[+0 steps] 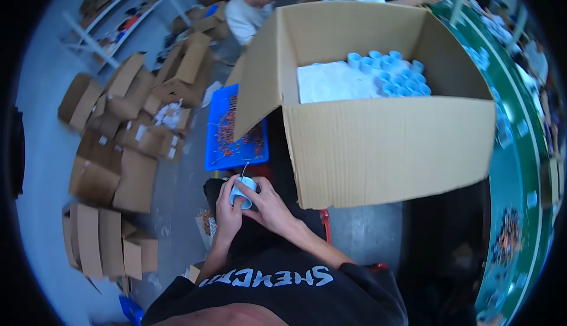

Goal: The person picks up wire components from a tray, inserts them into plastic cups by hand, and places the assembled cups into a cardboard box.

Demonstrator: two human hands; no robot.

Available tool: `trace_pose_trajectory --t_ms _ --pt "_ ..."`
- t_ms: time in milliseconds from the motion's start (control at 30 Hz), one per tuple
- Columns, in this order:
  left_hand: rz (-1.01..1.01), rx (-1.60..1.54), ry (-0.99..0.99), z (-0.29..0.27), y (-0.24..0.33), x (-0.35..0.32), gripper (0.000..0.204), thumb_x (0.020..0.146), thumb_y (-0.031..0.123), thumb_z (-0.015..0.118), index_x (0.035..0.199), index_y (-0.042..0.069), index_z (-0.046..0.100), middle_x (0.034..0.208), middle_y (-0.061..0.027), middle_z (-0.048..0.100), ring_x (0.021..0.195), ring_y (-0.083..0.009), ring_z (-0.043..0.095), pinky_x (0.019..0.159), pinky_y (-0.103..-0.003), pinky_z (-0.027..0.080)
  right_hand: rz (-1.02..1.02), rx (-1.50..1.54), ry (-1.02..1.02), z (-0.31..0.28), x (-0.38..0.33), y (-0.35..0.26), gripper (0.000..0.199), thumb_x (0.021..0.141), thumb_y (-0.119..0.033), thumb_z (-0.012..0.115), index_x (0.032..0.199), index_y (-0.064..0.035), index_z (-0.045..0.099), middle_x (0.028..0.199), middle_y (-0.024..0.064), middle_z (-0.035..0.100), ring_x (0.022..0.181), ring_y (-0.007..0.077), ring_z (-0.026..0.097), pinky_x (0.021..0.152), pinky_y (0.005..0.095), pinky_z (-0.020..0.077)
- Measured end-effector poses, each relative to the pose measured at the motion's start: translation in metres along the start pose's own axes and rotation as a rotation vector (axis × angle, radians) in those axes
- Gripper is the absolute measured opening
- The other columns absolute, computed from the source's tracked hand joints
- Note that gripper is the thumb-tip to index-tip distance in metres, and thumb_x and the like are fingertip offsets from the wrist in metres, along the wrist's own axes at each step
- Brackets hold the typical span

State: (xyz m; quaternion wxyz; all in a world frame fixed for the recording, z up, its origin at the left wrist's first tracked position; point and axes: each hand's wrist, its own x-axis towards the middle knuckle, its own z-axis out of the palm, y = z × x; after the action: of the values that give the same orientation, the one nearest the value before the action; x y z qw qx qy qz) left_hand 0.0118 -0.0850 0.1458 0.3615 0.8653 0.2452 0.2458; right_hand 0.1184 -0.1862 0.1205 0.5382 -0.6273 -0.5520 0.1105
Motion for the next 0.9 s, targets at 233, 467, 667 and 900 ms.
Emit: trace_pose_trajectory --t_ms 233,467,667,900 --pt "-0.303 -0.771 -0.213 -0.046 0.012 -0.004 0.041 0.088 0.001 0.058 0.128 0.002 0.048 0.111 -0.0123 0.06 0.104 -0.019 0.058 0.091 -0.028 0.044 -0.092 0.285 -0.105 -0.023 0.003 0.005 0.066 0.074 -0.015 0.077 0.133 -0.0103 0.046 0.125 0.0203 0.046 0.114 0.0372 0.051 0.093 0.0405 0.0466" --pt "-0.349 -0.753 0.036 -0.028 -0.024 0.008 0.029 0.086 0.001 0.062 0.113 0.002 0.051 0.096 -0.0096 0.064 0.091 -0.0148 0.062 0.084 -0.026 0.047 -0.155 0.156 -0.198 -0.022 0.013 0.0 0.059 0.071 -0.016 0.08 0.121 -0.0041 0.05 0.131 0.0216 0.047 0.116 0.0385 0.052 0.092 0.0414 0.0487" --pt "-0.235 -0.813 0.007 -0.031 -0.029 0.027 0.02 0.087 0.002 0.062 0.104 0.0 0.053 0.093 -0.0092 0.065 0.087 -0.0136 0.064 0.079 -0.024 0.049 -0.105 0.024 -0.172 -0.021 0.019 -0.017 0.058 0.072 -0.015 0.078 0.123 -0.0065 0.051 0.131 0.0205 0.046 0.115 0.0384 0.052 0.091 0.0416 0.049" --pt "-0.158 -0.611 -0.059 -0.046 -0.032 0.046 0.022 0.087 0.002 0.063 0.105 0.0 0.051 0.093 -0.0111 0.064 0.089 -0.0176 0.065 0.084 -0.028 0.049 -0.024 -0.119 -0.269 -0.017 0.041 -0.031 0.058 0.074 -0.013 0.075 0.126 -0.0095 0.051 0.125 0.0185 0.047 0.109 0.0367 0.054 0.089 0.0398 0.0495"
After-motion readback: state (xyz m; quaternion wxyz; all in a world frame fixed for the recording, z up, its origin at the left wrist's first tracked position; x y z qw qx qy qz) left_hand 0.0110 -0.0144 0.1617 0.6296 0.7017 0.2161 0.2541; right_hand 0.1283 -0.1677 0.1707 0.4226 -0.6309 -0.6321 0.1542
